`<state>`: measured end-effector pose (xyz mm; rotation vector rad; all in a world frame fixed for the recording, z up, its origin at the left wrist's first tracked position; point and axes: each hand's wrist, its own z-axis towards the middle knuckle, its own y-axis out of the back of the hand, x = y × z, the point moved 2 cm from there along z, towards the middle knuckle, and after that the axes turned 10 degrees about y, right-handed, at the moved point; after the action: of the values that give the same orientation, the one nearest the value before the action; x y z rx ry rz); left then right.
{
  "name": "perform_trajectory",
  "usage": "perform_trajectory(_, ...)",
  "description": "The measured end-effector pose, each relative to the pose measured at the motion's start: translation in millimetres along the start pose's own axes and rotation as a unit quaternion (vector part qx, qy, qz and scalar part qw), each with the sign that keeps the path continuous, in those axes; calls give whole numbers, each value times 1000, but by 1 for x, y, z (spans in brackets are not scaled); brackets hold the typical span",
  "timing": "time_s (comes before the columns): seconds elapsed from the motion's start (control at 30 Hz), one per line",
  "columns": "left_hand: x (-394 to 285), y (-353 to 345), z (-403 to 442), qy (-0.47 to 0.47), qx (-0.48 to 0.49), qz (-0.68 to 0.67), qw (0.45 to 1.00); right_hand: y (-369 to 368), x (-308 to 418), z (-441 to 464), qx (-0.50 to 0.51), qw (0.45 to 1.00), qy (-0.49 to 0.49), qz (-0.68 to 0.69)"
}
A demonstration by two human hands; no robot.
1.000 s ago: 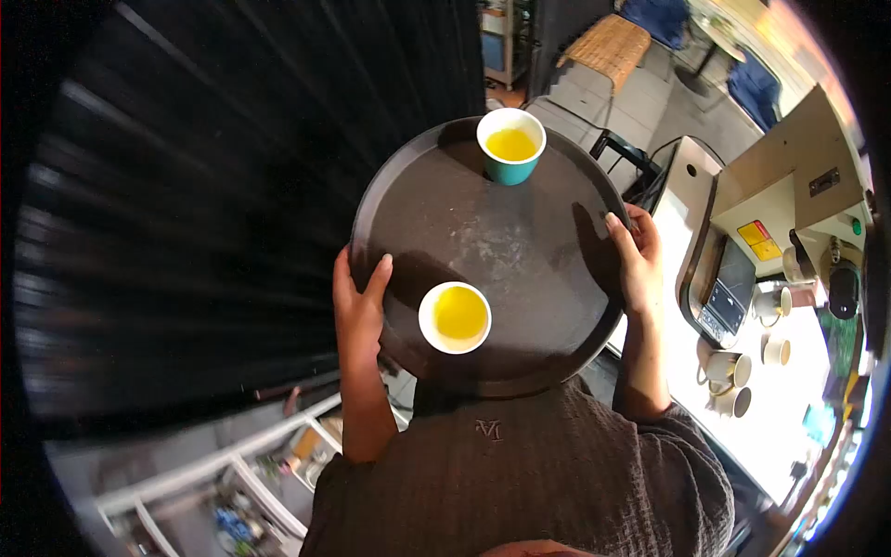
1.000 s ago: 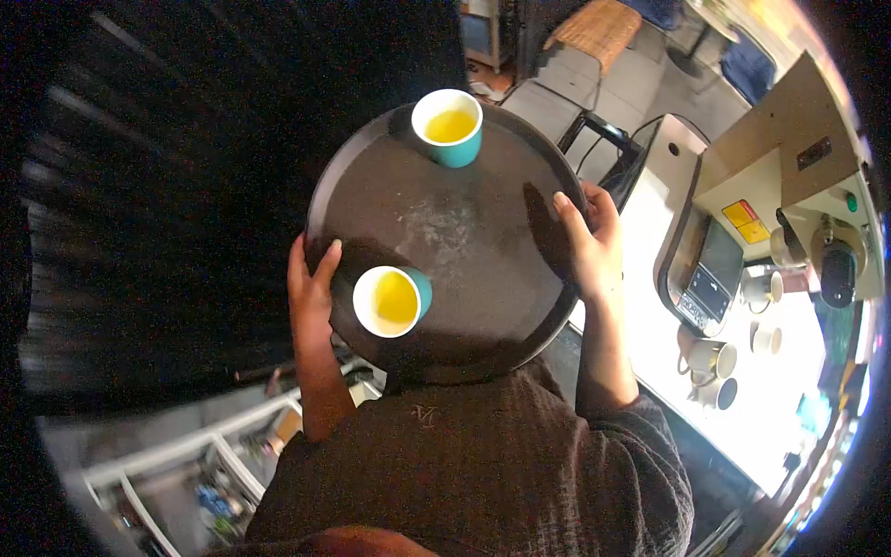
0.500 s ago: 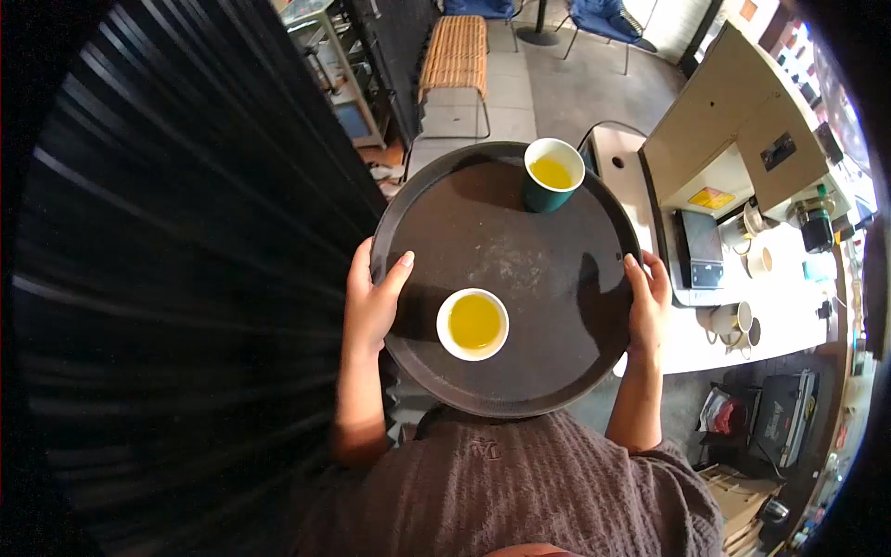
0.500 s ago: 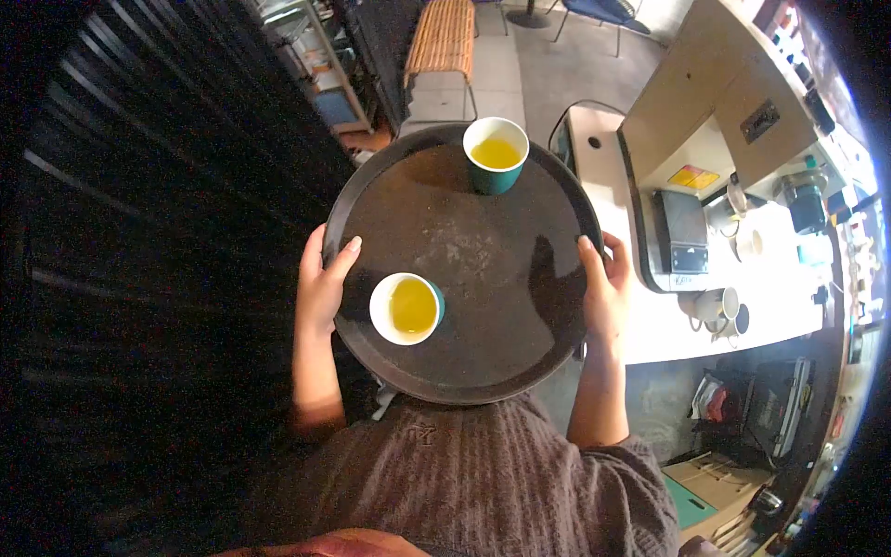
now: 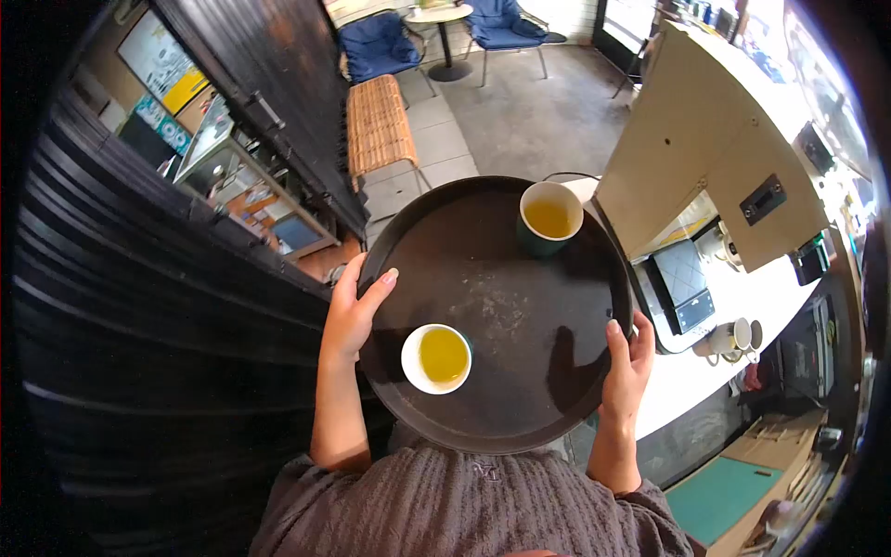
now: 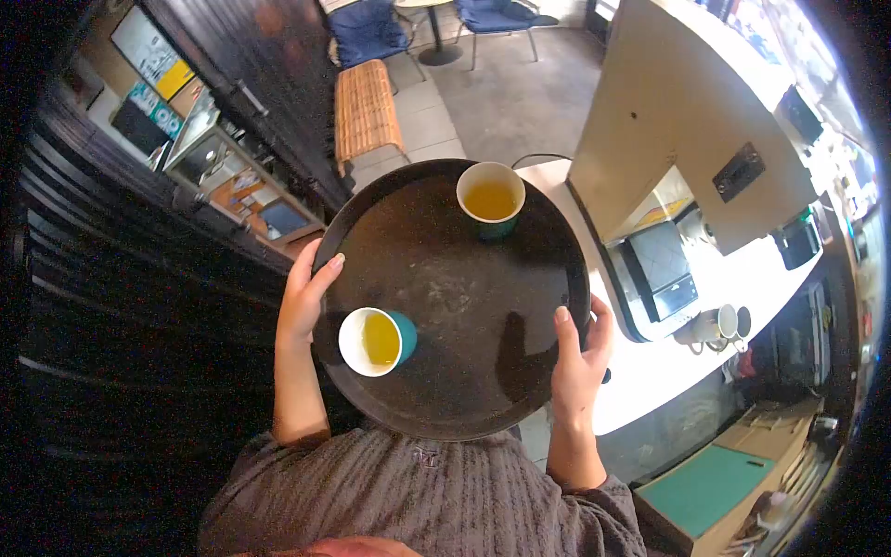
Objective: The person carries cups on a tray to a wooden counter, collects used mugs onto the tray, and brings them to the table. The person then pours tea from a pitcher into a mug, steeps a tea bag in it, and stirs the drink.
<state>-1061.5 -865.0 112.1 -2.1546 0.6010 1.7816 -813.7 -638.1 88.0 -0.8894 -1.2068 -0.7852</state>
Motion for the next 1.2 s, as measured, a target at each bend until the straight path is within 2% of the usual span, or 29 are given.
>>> perform_trajectory(0.1, 1, -4, 38, -2, 14, 7, 1000, -8, 3, 4, -32, 999, 8, 4)
perform_trajectory(0.33, -22, -29, 125, -25, 170, 7, 985, -33, 0, 9, -124, 991, 35, -37)
perform_trajectory(0.6, -43, -33, 234, 2, 252, -14, 968, -104, -19, 49, -212, 971, 83, -75)
perform_trajectory(0.7, -54, -18, 277, -28, 235, 33, 971, -136, -32, 72, -210, 975, 37, -69)
perform_trajectory(0.77, -62, -7, 308, -6, 284, 27, 958, -161, -39, 90, -219, 971, 34, -94)
perform_trajectory(1.0, -62, 49, 409, -46, 213, 47, 975, -256, -61, 146, -218, 975, 29, -31)
perform_trajectory(1.2, -71, 72, 462, -19, 226, 32, 973, -305, -76, 198, -201, 978, 43, -32)
